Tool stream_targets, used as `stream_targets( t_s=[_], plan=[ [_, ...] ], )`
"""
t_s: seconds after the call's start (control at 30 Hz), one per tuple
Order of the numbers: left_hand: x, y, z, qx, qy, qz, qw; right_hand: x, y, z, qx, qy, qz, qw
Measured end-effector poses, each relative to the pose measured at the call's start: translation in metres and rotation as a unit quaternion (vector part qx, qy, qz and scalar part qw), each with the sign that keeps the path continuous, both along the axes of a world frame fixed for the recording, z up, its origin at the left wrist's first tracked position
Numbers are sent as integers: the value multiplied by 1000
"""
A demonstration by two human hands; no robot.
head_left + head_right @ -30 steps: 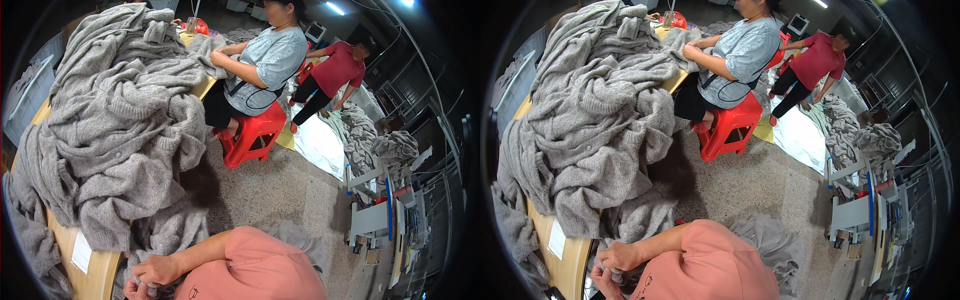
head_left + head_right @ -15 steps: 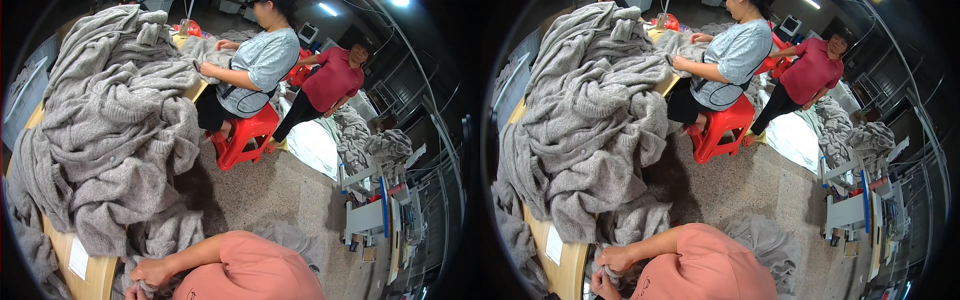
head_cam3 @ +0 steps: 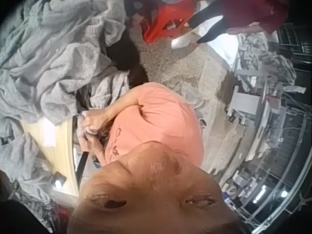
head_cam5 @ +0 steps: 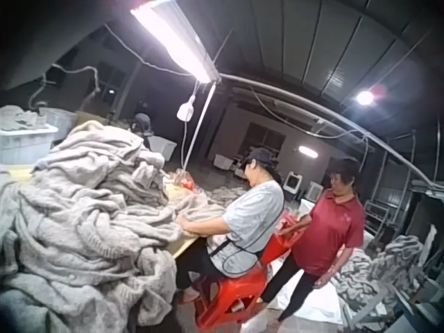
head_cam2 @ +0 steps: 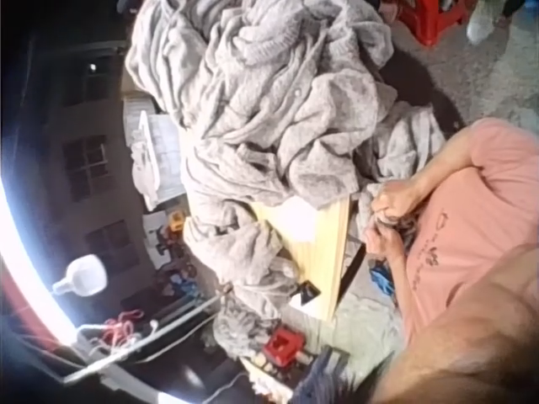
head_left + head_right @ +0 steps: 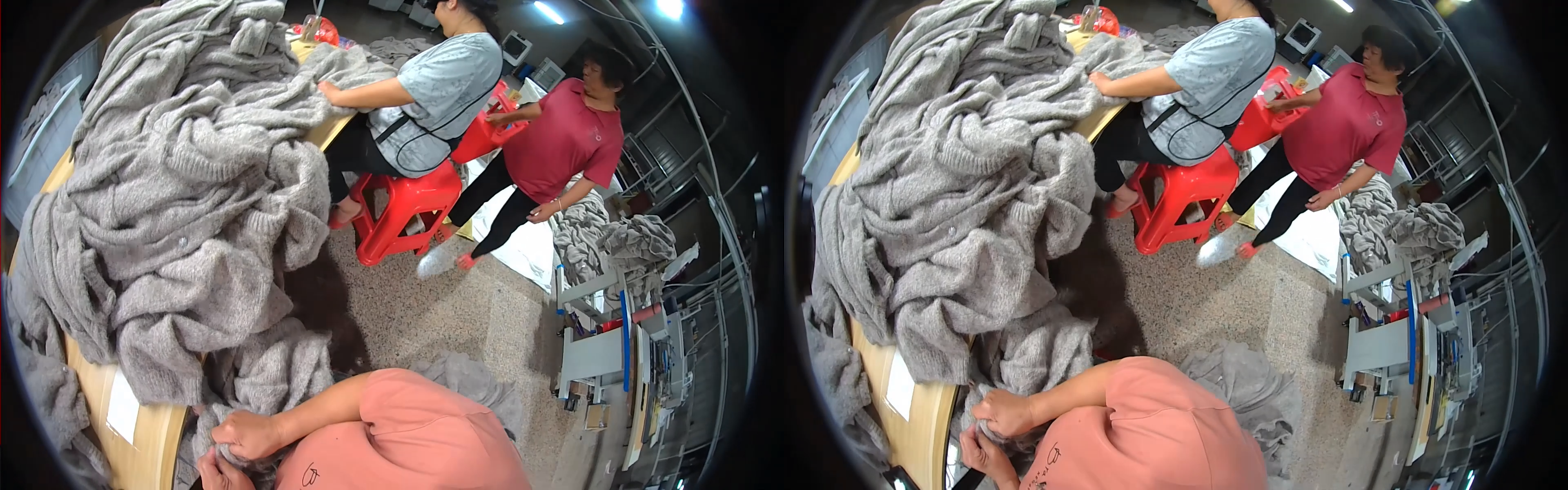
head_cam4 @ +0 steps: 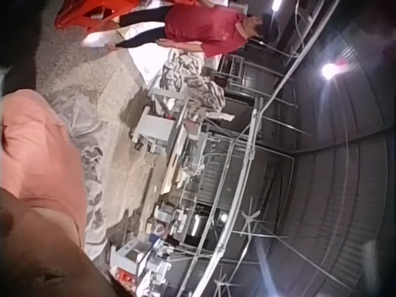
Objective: Inspecting and cleaning loose threads from grey knitted sweaters.
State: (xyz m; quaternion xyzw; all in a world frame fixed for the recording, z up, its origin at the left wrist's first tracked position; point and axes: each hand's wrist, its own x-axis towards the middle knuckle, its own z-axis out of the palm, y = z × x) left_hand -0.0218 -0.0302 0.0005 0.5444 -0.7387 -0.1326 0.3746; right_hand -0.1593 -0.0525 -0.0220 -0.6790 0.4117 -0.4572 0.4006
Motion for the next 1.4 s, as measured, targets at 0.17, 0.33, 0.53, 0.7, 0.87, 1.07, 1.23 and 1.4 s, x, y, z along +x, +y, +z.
stream_targets(
  t_s=[0.17,0.33,0.53,0.7,0.87,1.07,1.23,1.4],
  plan=[
    [-2,5,-6,-58,13,-22,998,5,-4,-9,-159,106,-4,982],
    [15,27,0,-14,85,-53,995,-2,1,0,-227,106,56,966],
    [48,9,25,147,227,61,961,-2,21,10,-67,1,379,923],
    [2,-23,-26,20,-35,11,999,14,28,10,-28,12,482,875],
    [47,-1,-51,400,-112,-75,906,-10,25,15,24,17,337,941],
    [299,140,93,-52,403,534,742,-17,21,7,205,-127,229,943],
    [309,375,254,-431,152,817,351,6,18,-4,214,-117,318,916],
    [189,456,342,-668,-69,726,148,34,19,-14,237,-64,373,895]
  ],
)
